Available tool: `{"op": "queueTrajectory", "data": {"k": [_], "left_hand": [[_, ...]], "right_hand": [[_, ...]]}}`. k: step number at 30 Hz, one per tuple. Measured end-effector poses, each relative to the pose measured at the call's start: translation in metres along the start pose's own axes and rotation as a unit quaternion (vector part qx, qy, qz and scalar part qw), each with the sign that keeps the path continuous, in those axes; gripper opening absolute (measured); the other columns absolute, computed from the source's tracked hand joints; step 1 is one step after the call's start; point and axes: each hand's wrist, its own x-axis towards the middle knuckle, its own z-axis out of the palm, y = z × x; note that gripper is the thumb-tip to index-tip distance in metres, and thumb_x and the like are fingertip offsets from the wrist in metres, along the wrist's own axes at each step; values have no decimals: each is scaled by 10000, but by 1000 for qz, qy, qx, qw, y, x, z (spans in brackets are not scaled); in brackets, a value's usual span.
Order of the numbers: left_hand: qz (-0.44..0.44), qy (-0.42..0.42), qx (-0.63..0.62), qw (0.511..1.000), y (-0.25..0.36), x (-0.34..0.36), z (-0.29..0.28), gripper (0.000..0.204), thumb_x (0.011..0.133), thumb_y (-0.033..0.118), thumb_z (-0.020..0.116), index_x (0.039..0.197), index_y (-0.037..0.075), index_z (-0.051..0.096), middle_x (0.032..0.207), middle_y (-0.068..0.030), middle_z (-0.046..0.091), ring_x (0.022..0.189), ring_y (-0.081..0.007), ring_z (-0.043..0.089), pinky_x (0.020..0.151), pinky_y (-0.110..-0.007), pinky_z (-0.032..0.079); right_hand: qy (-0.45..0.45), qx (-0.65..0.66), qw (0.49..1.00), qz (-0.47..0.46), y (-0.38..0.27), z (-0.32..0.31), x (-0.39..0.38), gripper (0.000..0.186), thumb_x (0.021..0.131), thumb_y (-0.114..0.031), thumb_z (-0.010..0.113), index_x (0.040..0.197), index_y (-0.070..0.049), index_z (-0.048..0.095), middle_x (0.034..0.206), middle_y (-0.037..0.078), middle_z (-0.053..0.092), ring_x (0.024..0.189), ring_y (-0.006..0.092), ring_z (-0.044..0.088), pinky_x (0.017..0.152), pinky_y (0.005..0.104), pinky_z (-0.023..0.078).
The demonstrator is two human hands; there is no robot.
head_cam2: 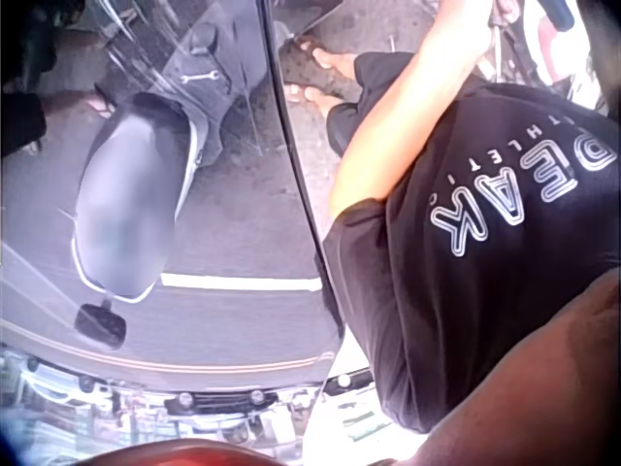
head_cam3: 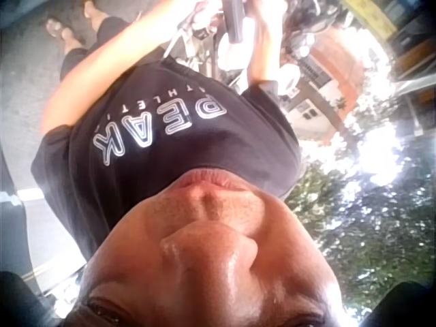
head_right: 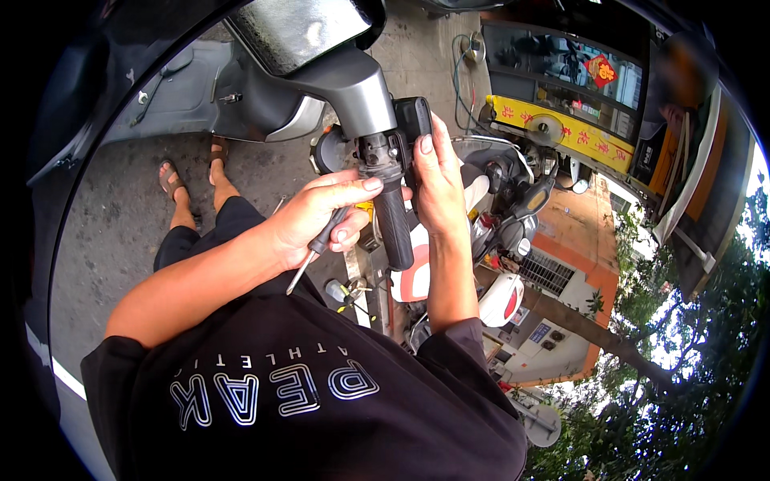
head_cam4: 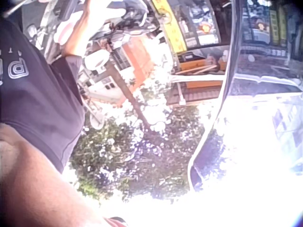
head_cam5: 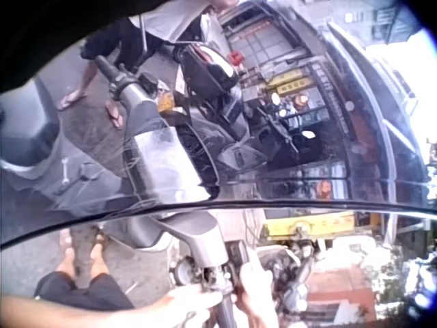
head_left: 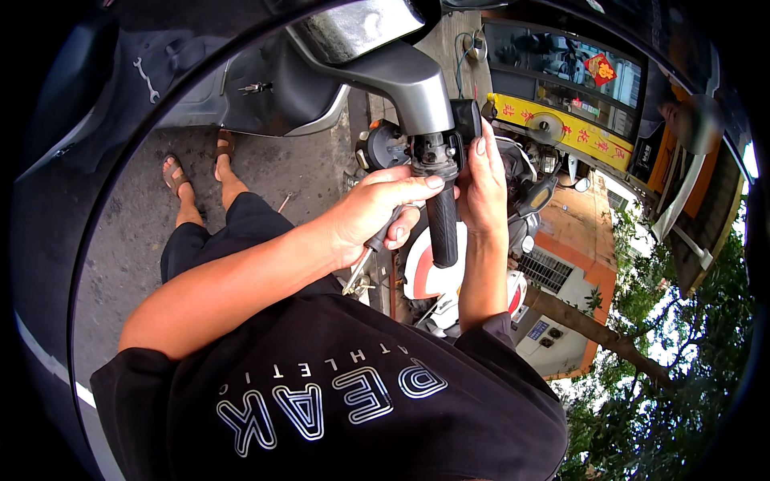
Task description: The person assembles a handlebar component on a scooter by hand and with a screwdriver, then fastens a screw with a power drill.
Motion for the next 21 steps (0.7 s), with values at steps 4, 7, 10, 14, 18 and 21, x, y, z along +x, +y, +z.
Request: {"op": "queueTrajectory", "data": {"k": [4, 7, 10, 14, 18, 21], "left_hand": [[4, 15, 20, 1000, -2, 0, -2, 287, 920, 305, 693, 1002, 48, 594, 578, 55, 478, 427, -32, 409, 381, -209, 315], [-9, 58, 46, 997, -6, 6, 7, 314, 950, 312, 659, 1072, 27, 609, 554, 70, 438, 425, -16, 396, 394, -191, 330], [4, 77, 30, 997, -5, 3, 9, 335, 892, 321, 729, 1004, 42, 582, 578, 53, 477, 425, -35, 405, 385, -211, 316], [19, 74, 38, 996, -5, 3, 10, 327, 911, 308, 710, 1031, 37, 574, 609, 46, 489, 428, -28, 406, 384, -204, 325], [29, 62, 43, 997, -3, 1, 10, 320, 933, 306, 686, 1056, 38, 563, 667, 38, 512, 442, -19, 416, 381, -195, 326], [41, 71, 38, 996, -8, 1, 8, 311, 945, 303, 670, 1063, 36, 564, 671, 35, 510, 448, -20, 417, 389, -197, 331]], "right_hand": [[-10, -8, 1000, -17, -4, 5, 1, 536, 1056, -261, 441, 1495, -14, 255, 1289, 141, 571, 1146, 213, 602, 987, 382, 476], [-1, 7, 1000, -20, -1, -1, 0, 543, 1052, -262, 454, 1492, -11, 261, 1296, 135, 568, 1165, 210, 589, 998, 377, 467], [2, 12, 1000, -16, -2, 2, -1, 543, 1048, -266, 466, 1488, -12, 276, 1294, 123, 570, 1169, 204, 582, 1003, 371, 462], [5, -3, 1000, -20, -4, 3, -1, 536, 1045, -265, 474, 1479, -4, 297, 1286, 112, 574, 1151, 186, 586, 997, 356, 463], [-12, -2, 1000, -21, -2, 0, 2, 524, 1052, -273, 450, 1475, 0, 303, 1284, 113, 575, 1170, 177, 571, 1004, 342, 453], [3, 15, 1000, -7, -4, 5, 0, 523, 1052, -290, 447, 1468, -3, 315, 1295, 120, 571, 1176, 188, 568, 1011, 350, 448]]}}
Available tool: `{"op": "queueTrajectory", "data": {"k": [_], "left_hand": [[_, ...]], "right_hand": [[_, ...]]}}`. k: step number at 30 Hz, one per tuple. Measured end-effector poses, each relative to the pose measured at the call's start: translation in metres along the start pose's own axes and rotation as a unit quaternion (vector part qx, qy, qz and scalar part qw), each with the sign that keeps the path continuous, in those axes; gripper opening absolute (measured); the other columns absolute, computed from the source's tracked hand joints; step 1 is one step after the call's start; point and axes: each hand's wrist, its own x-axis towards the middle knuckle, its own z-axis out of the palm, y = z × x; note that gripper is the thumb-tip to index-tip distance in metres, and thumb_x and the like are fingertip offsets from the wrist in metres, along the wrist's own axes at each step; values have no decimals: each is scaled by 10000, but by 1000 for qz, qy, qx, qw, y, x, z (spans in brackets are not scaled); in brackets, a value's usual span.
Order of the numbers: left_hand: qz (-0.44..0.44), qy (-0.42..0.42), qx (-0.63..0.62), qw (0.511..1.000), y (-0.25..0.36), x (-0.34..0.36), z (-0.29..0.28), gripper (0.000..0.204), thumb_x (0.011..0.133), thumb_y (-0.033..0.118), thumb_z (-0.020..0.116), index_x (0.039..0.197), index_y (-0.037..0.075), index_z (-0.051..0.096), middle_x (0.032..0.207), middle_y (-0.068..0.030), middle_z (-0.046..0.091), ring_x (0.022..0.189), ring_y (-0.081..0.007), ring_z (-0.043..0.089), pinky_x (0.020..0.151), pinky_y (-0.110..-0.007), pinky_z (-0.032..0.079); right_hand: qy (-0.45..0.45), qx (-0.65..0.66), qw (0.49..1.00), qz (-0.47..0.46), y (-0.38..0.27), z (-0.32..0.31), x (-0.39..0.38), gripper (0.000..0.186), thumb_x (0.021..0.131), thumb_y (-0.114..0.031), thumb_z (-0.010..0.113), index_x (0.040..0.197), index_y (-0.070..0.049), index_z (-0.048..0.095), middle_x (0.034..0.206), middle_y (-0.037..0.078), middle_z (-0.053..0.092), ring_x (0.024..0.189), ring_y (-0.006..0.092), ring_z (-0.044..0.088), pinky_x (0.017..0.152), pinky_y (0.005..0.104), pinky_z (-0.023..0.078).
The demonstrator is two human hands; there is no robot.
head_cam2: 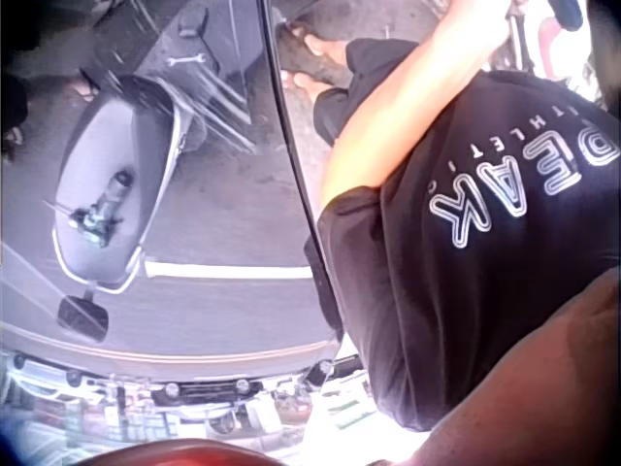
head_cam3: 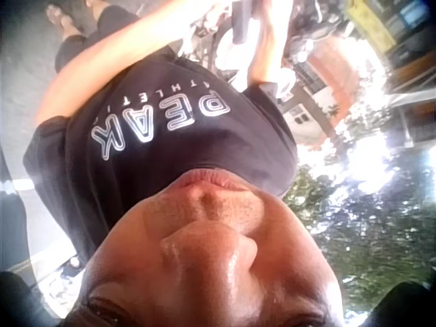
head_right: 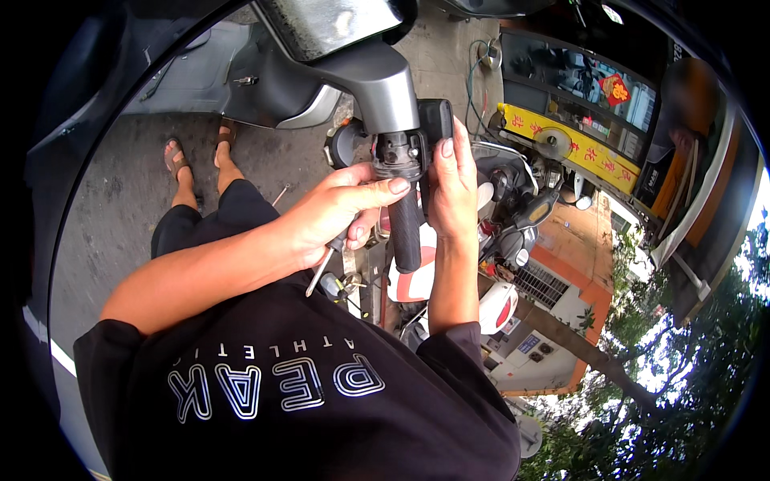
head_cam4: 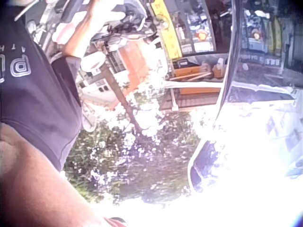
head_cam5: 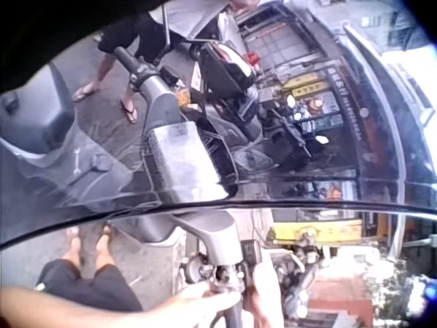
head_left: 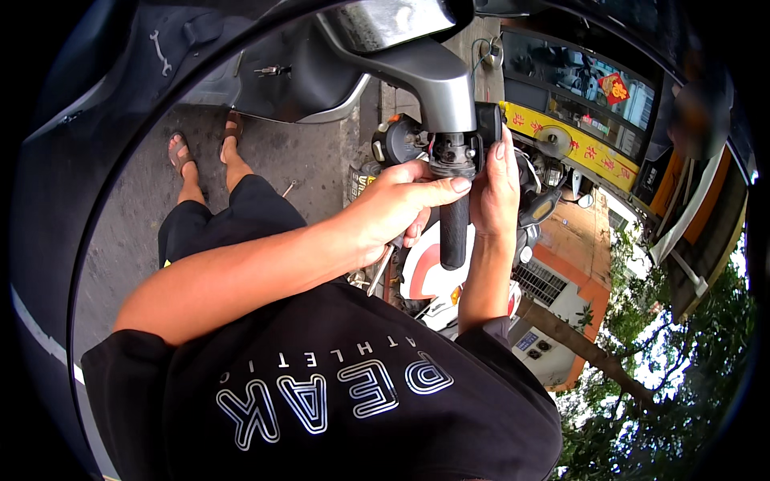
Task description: The person assembles a handlebar component on a scooter by hand and with a screwdriver, then fastens a screw with a power drill.
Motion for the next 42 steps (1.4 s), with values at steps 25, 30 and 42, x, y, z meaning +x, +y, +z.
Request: {"op": "queueTrajectory", "data": {"k": [25, 30, 42], "left_hand": [[2, -105, -30, 994, -8, 11, -19, 390, 927, 369, 678, 1118, 41, 591, 549, 55, 439, 425, -38, 407, 409, -201, 342], [56, -47, -28, 997, -6, 8, -14, 505, 879, 340, 741, 1200, 29, 505, 657, 28, 511, 455, -36, 419, 410, -202, 328], [71, -35, -38, 996, -11, 11, -17, 427, 861, 243, 761, 1140, 65, 490, 834, 15, 533, 506, -19, 415, 421, -187, 331]], "right_hand": [[20, -35, 999, -5, 4, -9, 0, 481, 1060, -358, 405, 1411, -30, 393, 1174, 90, 606, 917, 120, 622, 733, 263, 510], [-26, -5, 1000, -12, 7, -18, 1, 536, 1036, -378, 471, 1430, -29, 372, 1303, 116, 549, 1169, 210, 560, 1007, 383, 443], [-83, -63, 995, -8, -13, 3, -11, 1058, 709, -230, 856, 1525, -62, 204, 1376, 163, 467, 1256, 287, 510, 1051, 410, 435]]}}
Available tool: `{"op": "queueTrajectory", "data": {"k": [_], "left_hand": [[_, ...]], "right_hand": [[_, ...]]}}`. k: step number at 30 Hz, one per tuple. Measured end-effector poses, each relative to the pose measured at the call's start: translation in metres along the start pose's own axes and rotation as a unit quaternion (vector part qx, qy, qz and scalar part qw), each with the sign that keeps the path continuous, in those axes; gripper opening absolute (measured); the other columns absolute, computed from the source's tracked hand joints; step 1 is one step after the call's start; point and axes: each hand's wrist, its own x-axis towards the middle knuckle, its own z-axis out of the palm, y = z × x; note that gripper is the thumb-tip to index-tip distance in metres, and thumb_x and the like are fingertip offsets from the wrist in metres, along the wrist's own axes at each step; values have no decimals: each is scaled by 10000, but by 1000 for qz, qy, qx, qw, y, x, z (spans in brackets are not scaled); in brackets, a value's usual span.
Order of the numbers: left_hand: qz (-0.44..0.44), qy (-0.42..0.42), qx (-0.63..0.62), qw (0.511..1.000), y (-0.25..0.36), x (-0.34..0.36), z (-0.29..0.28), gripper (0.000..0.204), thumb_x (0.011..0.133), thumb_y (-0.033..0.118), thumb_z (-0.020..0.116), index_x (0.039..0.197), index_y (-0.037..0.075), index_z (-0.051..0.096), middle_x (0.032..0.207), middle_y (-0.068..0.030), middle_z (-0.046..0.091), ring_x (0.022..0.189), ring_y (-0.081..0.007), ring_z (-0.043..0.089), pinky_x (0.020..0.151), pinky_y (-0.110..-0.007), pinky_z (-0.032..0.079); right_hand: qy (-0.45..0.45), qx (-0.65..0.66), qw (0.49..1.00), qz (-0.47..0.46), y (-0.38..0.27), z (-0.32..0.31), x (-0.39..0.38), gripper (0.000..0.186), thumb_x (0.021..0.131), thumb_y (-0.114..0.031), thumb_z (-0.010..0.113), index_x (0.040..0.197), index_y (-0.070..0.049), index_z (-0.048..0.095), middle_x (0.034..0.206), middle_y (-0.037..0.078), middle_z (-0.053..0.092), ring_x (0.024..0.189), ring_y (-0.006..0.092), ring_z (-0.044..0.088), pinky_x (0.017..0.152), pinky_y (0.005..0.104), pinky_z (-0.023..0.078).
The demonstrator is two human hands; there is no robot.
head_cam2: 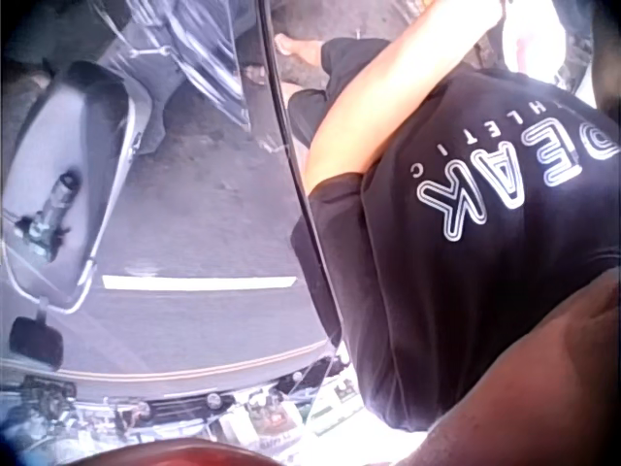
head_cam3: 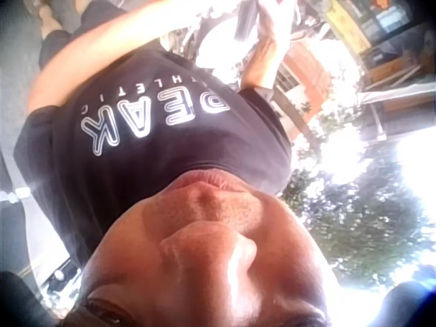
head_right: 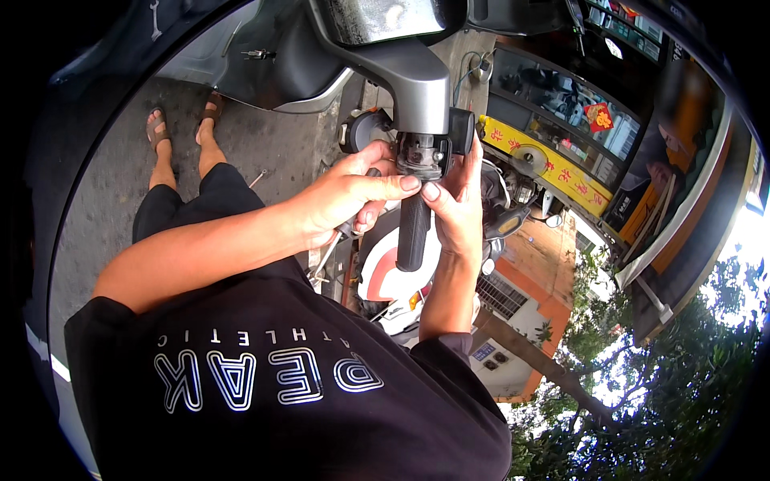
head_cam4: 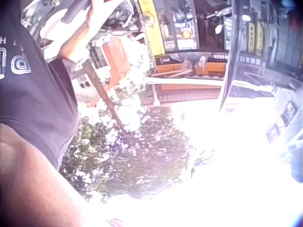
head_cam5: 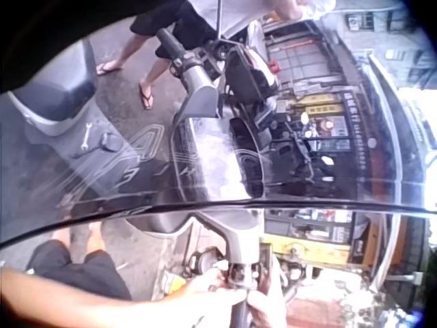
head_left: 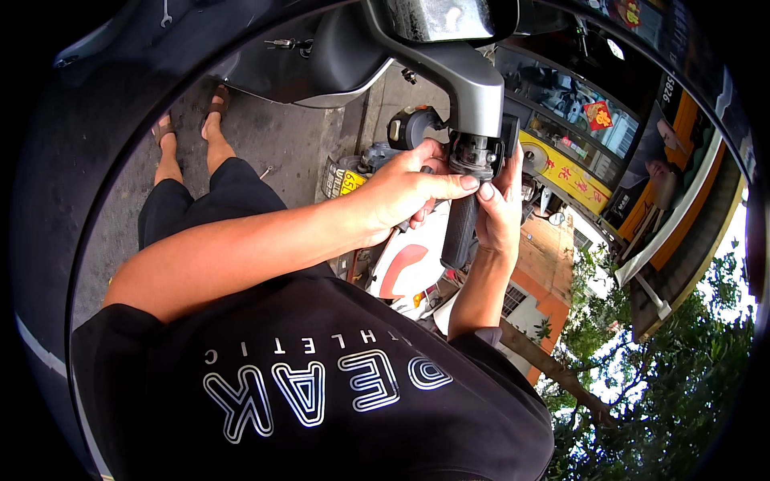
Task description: The person assembles a handlebar component on a scooter by hand and with a screwdriver, then fastens a screw with a power drill.
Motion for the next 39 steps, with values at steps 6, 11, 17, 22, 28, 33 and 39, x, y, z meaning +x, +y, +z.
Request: {"op": "queueTrajectory", "data": {"k": [6, 11, 17, 22, 28, 33, 39], "left_hand": [[0, 0, 0, 1000, 0, 4, -1, 419, 866, 250, 761, 1111, 48, 489, 901, -22, 580, 478, -25, 425, 388, -199, 340], [-7, 3, 0, 1000, 0, 4, -2, 441, 860, 254, 765, 1128, 40, 488, 910, -23, 577, 473, -27, 423, 390, -198, 332], [-27, 14, 62, 998, 8, -6, 2, 413, 899, 291, 707, 1162, 25, 532, 861, -27, 613, 460, -31, 416, 390, -196, 320], [-41, 118, 111, 986, 46, -61, -28, 268, 957, 224, 602, 1143, 33, 584, 839, -34, 631, 442, -28, 400, 392, -191, 322], [335, 347, 63, 874, 164, -199, -225, 285, 994, 136, 526, 1222, -34, 533, 1038, -109, 564, 861, -153, 530, 740, -303, 454], [408, 334, 0, 850, 145, -264, -196, 378, 1016, 116, 476, 1348, -60, 433, 1355, -225, 503, 1271, -299, 532, 1104, -484, 433], [282, 357, 498, 738, 93, -217, -117, 340, 996, 255, 555, 1181, -27, 598, 1299, -171, 569, 1119, -225, 575, 972, -261, 453]], "right_hand": [[14, -6, 1000, -13, 1, 3, 3, 978, 690, -212, 806, 1497, -41, 280, 1351, 163, 495, 1198, 283, 559, 1037, 397, 450], [2, 22, 1000, -4, 1, -1, 2, 980, 701, -178, 828, 1495, -50, 268, 1333, 168, 505, 1194, 288, 559, 1020, 419, 460], [10, 18, 1000, -7, 0, -2, 2, 981, 695, -175, 826, 1493, -49, 269, 1316, 175, 518, 1180, 293, 571, 1010, 422, 470], [8, 23, 999, -21, 6, -5, 4, 1000, 686, -184, 823, 1495, -28, 256, 1353, 187, 487, 1221, 298, 543, 1027, 428, 461], [45, 11, 998, -36, 1, 9, 3, 976, 662, -245, 810, 1460, 3, 306, 1263, 157, 535, 1130, 259, 594, 1009, 373, 467], [33, 11, 999, -25, 7, 0, 0, 975, 675, -223, 819, 1472, -12, 298, 1288, 165, 516, 1155, 268, 574, 1007, 389, 468], [7, 10, 1000, -27, 4, 1, 5, 970, 685, -189, 810, 1483, -26, 284, 1323, 164, 501, 1188, 270, 557, 1004, 406, 473]]}}
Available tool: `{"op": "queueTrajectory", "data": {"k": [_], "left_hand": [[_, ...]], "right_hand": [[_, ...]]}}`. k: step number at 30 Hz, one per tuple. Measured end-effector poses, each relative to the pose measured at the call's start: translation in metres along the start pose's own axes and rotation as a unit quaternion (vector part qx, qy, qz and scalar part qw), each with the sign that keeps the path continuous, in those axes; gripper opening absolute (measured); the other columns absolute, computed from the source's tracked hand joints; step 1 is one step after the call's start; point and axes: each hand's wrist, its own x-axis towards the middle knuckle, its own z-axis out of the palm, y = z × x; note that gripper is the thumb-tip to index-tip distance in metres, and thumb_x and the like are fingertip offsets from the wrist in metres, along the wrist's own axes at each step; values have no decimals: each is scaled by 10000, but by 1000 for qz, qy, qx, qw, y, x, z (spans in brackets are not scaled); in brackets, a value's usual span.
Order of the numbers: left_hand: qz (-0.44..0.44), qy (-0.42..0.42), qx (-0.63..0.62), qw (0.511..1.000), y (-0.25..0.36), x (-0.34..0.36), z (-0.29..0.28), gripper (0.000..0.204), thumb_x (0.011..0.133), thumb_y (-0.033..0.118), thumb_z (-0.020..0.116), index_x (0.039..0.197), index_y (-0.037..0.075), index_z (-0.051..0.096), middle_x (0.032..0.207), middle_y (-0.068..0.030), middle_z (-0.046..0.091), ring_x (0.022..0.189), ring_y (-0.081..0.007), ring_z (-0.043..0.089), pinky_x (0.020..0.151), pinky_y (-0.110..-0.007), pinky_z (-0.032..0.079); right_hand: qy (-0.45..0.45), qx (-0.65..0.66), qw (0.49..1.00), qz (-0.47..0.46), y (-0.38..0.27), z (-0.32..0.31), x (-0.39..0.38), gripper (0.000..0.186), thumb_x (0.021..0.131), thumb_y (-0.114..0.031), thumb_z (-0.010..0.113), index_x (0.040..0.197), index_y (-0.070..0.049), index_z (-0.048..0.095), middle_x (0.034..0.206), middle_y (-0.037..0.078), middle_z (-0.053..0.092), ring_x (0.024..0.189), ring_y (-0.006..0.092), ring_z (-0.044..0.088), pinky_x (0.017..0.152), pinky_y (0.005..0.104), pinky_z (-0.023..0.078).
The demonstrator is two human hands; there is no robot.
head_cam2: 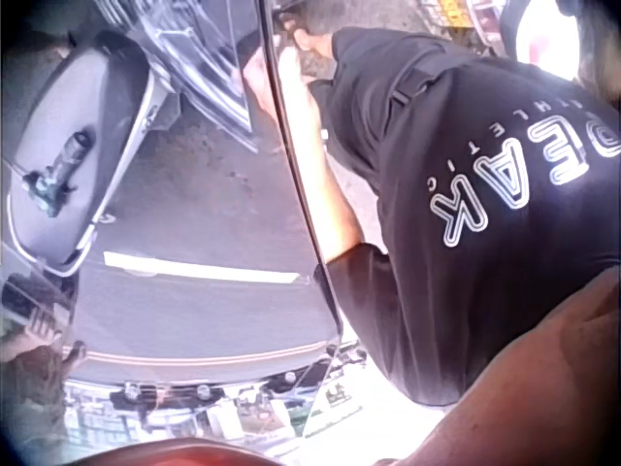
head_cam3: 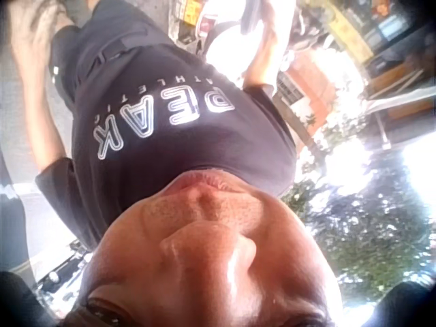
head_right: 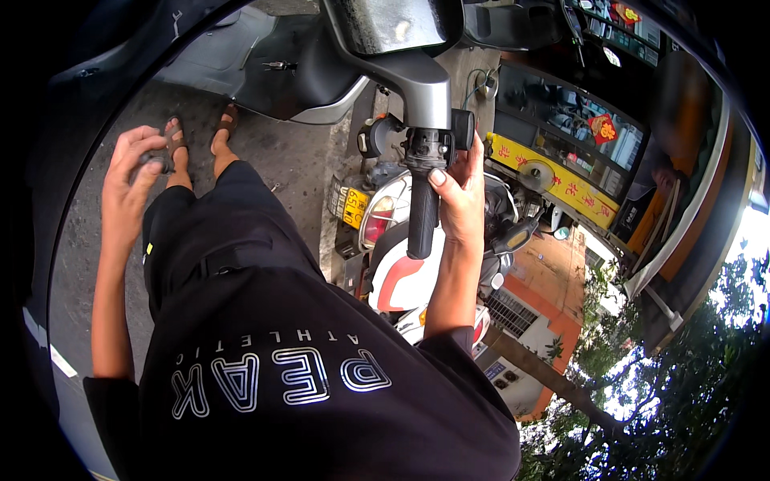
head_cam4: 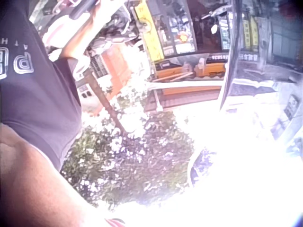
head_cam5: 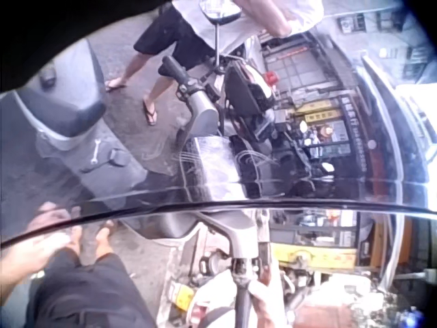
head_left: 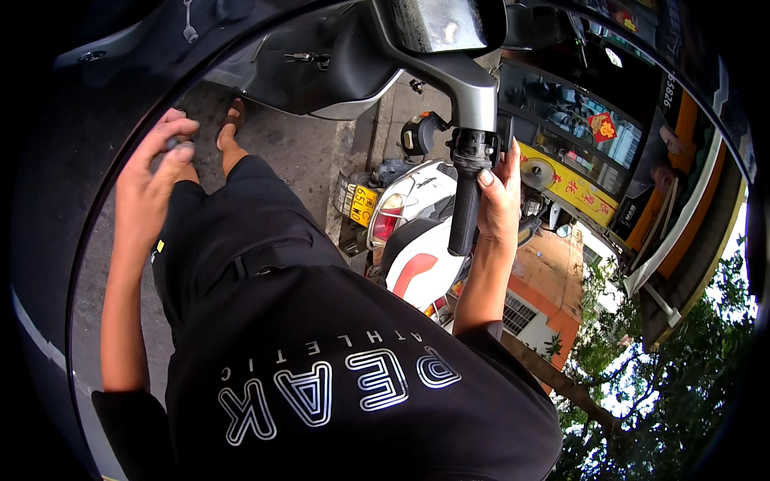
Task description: The person assembles a handlebar component on a scooter by hand and with a screwdriver, then fastens a screw with a power drill.
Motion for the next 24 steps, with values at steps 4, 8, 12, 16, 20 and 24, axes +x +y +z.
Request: {"op": "queueTrajectory", "data": {"k": [4, 8, 12, 16, 20, 24], "left_hand": [[66, -27, 219, 973, 15, 16, 6, 251, 952, 205, 634, 1149, 51, 652, 1077, -40, 643, 945, -150, 612, 808, -262, 485], [26, -60, -16, 998, 80, 18, 51, 194, 929, 96, 643, 1112, 34, 650, 972, -12, 628, 799, -70, 586, 713, -217, 480], [139, -134, -67, 979, 108, 28, 110, 221, 881, 29, 681, 1095, -7, 640, 949, -26, 650, 766, -69, 595, 675, -217, 489], [223, -112, -46, 967, 108, 34, 152, 185, 844, 21, 695, 1020, -7, 648, 794, -64, 663, 652, -79, 617, 593, -242, 498], [233, -100, -17, 967, 107, 32, 163, 183, 842, 16, 694, 1014, -15, 642, 778, -69, 681, 671, -86, 643, 604, -243, 508], [209, -102, -45, 972, 103, 28, 163, 186, 844, 17, 694, 1017, -25, 640, 786, -81, 683, 670, -87, 644, 613, -241, 516]], "right_hand": [[4, -4, 1000, -1, 2, -4, -1, 935, 695, -185, 803, 1470, -29, 304, 1294, 155, 513, 1154, 258, 569, 982, 394, 479], [9, -9, 1000, -7, 4, -5, -3, 931, 703, -188, 798, 1471, -29, 296, 1254, 146, 519, 1120, 246, 576, 961, 379, 482], [11, -12, 1000, -4, 5, -7, 1, 971, 704, -192, 799, 1488, -23, 252, 1231, 147, 513, 1114, 249, 572, 961, 381, 480], [-7, -3, 1000, -3, 1, -2, 1, 968, 697, -201, 808, 1481, -16, 272, 1293, 165, 504, 1164, 259, 556, 993, 393, 467], [-12, 14, 1000, -10, 3, -1, 1, 967, 695, -200, 805, 1481, -13, 275, 1312, 172, 497, 1185, 263, 547, 1006, 397, 460], [-5, 16, 1000, -10, 4, -3, 1, 967, 698, -201, 802, 1482, -12, 269, 1304, 176, 499, 1182, 264, 547, 999, 398, 464]]}}
